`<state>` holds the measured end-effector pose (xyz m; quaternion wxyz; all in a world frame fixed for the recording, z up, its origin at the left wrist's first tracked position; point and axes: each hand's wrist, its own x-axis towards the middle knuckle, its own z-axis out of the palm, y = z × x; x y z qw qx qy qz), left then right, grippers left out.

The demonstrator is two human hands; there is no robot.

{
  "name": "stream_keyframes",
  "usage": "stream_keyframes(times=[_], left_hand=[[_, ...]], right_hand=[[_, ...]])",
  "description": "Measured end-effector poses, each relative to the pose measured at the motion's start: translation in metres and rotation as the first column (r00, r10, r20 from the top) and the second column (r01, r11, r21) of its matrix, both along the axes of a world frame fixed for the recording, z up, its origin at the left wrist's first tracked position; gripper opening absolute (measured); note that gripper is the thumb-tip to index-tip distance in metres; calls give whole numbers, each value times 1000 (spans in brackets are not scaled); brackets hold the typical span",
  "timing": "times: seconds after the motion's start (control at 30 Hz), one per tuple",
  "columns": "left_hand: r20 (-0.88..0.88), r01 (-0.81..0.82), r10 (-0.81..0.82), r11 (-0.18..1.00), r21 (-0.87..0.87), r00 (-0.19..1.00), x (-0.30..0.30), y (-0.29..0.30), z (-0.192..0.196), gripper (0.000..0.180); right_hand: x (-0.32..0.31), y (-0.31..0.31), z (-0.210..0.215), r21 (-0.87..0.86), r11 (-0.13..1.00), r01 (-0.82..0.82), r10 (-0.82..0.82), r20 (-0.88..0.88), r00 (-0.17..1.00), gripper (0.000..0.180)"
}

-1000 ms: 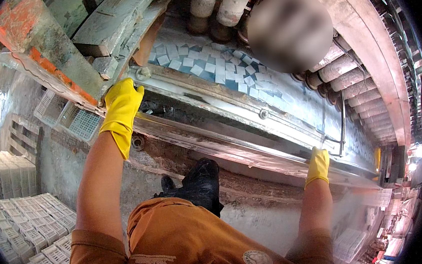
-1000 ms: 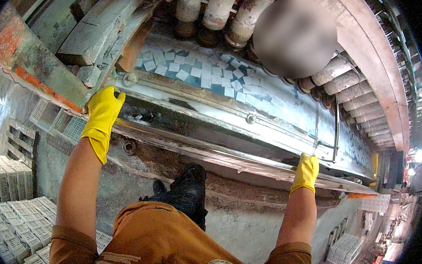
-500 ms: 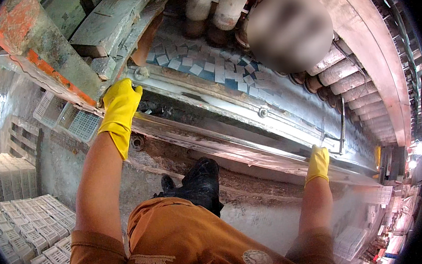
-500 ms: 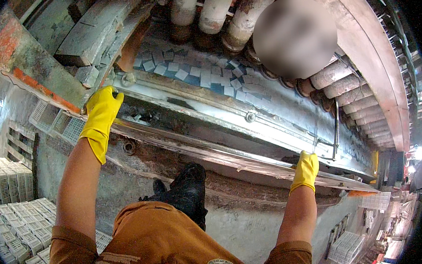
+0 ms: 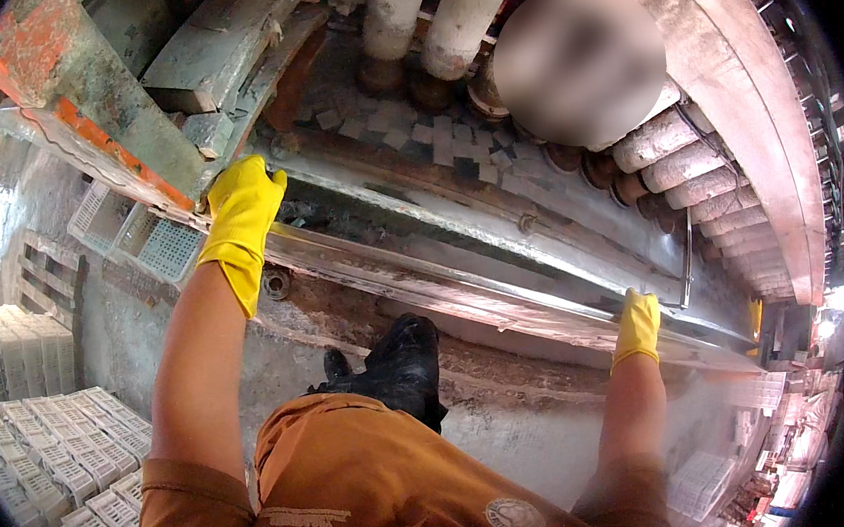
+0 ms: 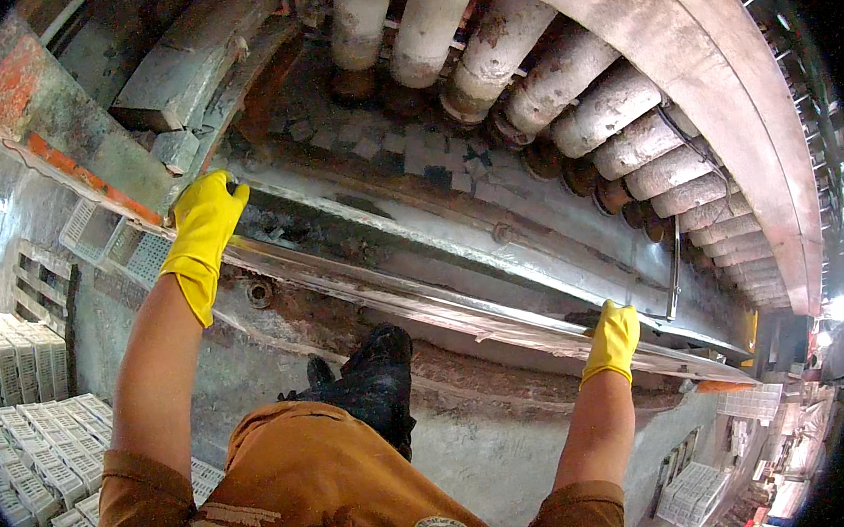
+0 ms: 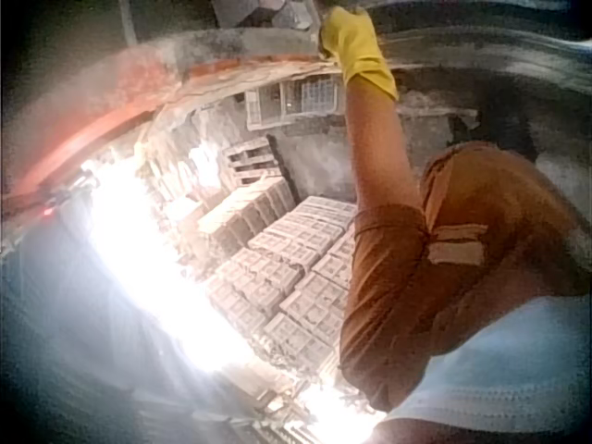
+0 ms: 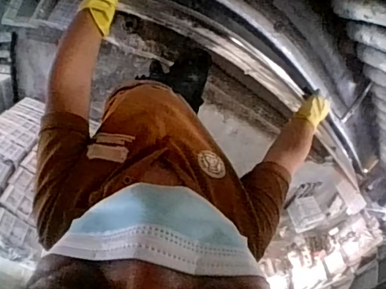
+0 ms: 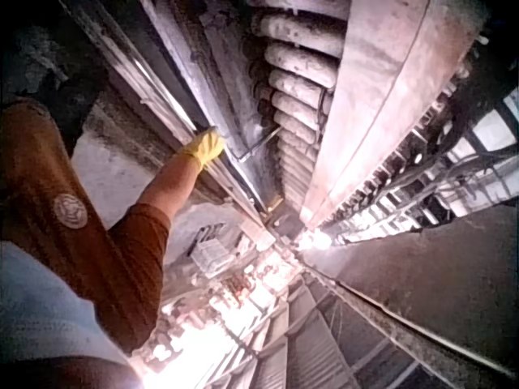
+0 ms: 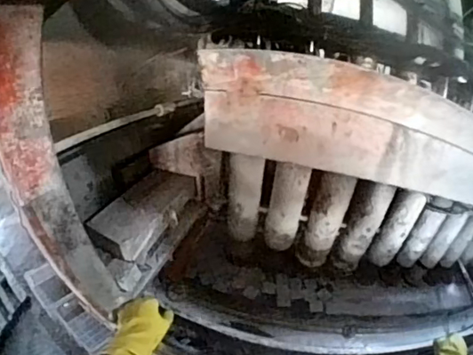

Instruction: The person repeatedly places small white rectangular tiles onto a moving conveyor belt of a large industrial machine. The tiles are fed into the machine's rollers, and the person maintains a steady rhythm, ensuring the tiles are properly positioned as they enter the processing area.

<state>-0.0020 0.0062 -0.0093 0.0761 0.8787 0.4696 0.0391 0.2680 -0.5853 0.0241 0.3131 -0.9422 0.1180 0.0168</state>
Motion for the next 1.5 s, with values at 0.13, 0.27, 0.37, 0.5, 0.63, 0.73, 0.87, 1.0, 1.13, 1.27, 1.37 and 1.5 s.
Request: stream_keyframes(times=[0.13,0.27,0.37,0.5,0.63,0.73,0.87,1.0,1.13,1.27,1.37,1.5], left_hand=[[-1,13,-13,1000,-2,1000,1,-2,2,46],[17,28,-28,1000,-4,999,1,-1,-6,46],[21,15,-15,1000,7,1000,-2,-2,-5,46],[2,12,-12,1000,17,1000,0,-5,4,46],[2,4,-4,1000,3,1000,3,-5,5,46],[5,17,-17,999,-36,1000,0,-5,5,47],[-18,28,-29,999,-45,999,0,-4,8,48],[-39,32,-34,999,-36,999,11,3,18,47],[-63,24,-26,999,-36,998,18,15,29,47],[-23,30,-29,999,21,999,18,23,19,46],[13,37,-37,999,16,999,15,27,11,46],[10,12,-12,1000,7,1000,17,17,15,44]], right_hand=[[2,-10,-10,24,1000,4,-5,57,998,38],[34,-61,-52,-151,988,-38,59,139,989,40],[36,-61,-54,-319,939,-128,176,125,976,43],[19,-28,-24,-108,993,-43,47,29,998,43],[32,-46,-34,-84,995,-59,62,41,997,44],[21,-33,-29,33,999,-31,29,57,998,44],[2,-6,-3,26,997,-75,74,28,997,47],[30,-23,-15,-120,992,-47,53,50,997,49],[41,17,15,-248,969,-5,-20,-95,995,48],[27,40,40,-252,966,-61,38,-93,995,48],[39,24,23,-145,989,-15,1,-98,995,48],[52,7,-6,-222,974,-47,54,25,998,48]])
